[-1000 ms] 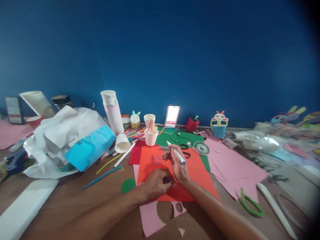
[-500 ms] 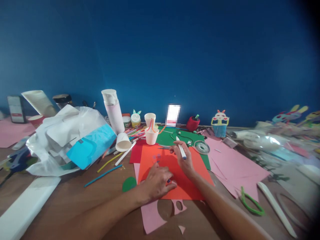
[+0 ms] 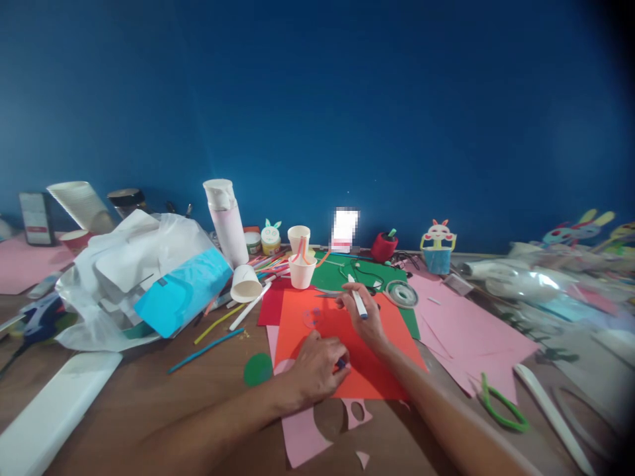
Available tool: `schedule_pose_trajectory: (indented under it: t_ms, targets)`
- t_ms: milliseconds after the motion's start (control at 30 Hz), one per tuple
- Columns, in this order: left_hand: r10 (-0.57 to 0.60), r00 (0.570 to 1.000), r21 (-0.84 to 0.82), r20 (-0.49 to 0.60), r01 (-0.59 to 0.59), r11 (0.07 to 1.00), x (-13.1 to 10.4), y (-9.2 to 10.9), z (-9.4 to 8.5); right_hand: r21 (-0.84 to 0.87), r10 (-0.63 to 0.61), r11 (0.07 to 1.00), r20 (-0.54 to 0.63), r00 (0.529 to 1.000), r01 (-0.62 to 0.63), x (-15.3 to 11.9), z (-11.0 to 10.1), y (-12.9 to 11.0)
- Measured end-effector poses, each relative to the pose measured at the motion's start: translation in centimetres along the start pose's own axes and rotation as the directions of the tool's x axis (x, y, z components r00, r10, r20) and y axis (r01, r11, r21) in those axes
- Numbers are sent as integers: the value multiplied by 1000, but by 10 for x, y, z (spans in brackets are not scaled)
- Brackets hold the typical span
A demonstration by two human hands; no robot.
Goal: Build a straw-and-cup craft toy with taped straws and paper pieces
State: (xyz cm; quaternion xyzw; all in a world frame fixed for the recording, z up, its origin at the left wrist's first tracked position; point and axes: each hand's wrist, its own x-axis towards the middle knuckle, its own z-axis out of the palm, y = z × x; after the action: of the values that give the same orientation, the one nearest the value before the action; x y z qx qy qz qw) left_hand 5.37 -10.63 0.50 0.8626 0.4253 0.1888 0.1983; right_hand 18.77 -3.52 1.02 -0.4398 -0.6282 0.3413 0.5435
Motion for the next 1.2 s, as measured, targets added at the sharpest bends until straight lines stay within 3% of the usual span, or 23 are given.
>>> schedule_pose_trajectory:
  t_ms: [133, 233, 367, 467, 567, 667, 867, 1033, 1100, 1200]
  targets:
    - [-8, 1000, -39, -8, 7, 999, 0, 1, -2, -106, -20, 994, 48, 999, 25, 0, -2, 2]
    - [-15, 999, -84, -29, 12, 996, 1, -1, -3, -297, -59, 949, 153, 986, 103, -1, -9, 7]
    - [-98, 989, -190, -110, 75, 979, 2, -11, -10, -604, -153, 713, 361, 920, 356, -1, -20, 16]
    - [-210, 964, -279, -163, 159, 947, 3, -23, -19, -701, -136, 495, 522, 842, 514, 1, -26, 19]
    - [-243, 938, -304, -247, 163, 939, 4, -32, -27, -758, -53, 370, 559, 827, 536, 4, -30, 16]
    - [-257, 909, -328, -329, 145, 933, 6, -38, -32, -793, -12, 315, 547, 837, 522, 7, -31, 12]
    - [-405, 850, -519, -338, 191, 833, 11, -51, -35, -755, -53, 354, 573, 818, 552, 8, -33, 21]
    - [-454, 832, -608, -319, 187, 771, 13, -59, -36, -731, -151, 401, 541, 827, 552, 8, -33, 26]
    - [-463, 835, -630, -296, 194, 752, 13, -58, -37, -703, -197, 472, 504, 841, 532, 6, -30, 22]
    - [-445, 856, -638, -262, 193, 746, 13, -54, -38, -579, -224, 683, 414, 882, 445, 1, -22, 10]
